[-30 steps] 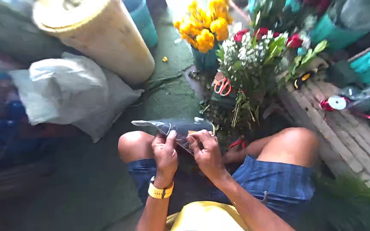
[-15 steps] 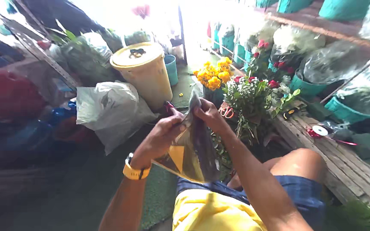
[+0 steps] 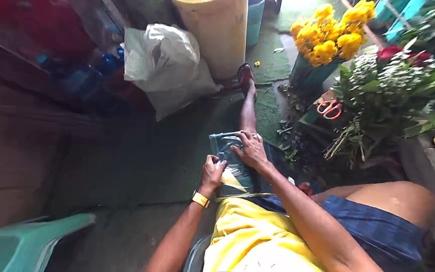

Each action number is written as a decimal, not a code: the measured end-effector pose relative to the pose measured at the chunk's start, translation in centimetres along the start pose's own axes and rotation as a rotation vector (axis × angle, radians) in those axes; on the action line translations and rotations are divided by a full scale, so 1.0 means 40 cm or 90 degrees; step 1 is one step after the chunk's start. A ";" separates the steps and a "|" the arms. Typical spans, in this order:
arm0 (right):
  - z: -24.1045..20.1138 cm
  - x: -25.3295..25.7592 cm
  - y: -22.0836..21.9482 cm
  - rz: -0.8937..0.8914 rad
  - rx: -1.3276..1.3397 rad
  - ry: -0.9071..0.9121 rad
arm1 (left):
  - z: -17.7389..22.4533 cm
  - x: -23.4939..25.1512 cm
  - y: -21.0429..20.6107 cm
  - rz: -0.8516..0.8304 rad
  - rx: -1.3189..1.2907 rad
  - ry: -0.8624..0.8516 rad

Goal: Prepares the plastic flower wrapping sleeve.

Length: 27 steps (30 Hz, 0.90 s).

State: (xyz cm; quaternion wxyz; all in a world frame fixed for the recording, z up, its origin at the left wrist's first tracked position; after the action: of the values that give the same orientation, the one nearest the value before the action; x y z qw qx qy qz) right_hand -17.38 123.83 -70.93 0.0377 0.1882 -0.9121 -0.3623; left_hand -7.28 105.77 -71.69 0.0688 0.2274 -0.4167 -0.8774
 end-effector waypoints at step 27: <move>0.145 -0.021 -0.050 0.159 0.228 -0.093 | 0.199 0.121 -0.064 0.082 0.398 -0.012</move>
State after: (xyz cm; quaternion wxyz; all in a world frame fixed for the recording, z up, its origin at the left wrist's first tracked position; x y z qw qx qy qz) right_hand -17.15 126.56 -76.49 -0.0178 0.0509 -0.9784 -0.1994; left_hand -15.03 111.51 -70.92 0.0473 0.2026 -0.6802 -0.7029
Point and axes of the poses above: each hand's wrist, its own x-axis towards the middle knuckle, its own y-axis out of the back of the hand, z = x × y, the point moved 2 cm from there along x, towards the middle knuckle, and after that the axes turned 15 degrees about x, right-handed, at the moved point
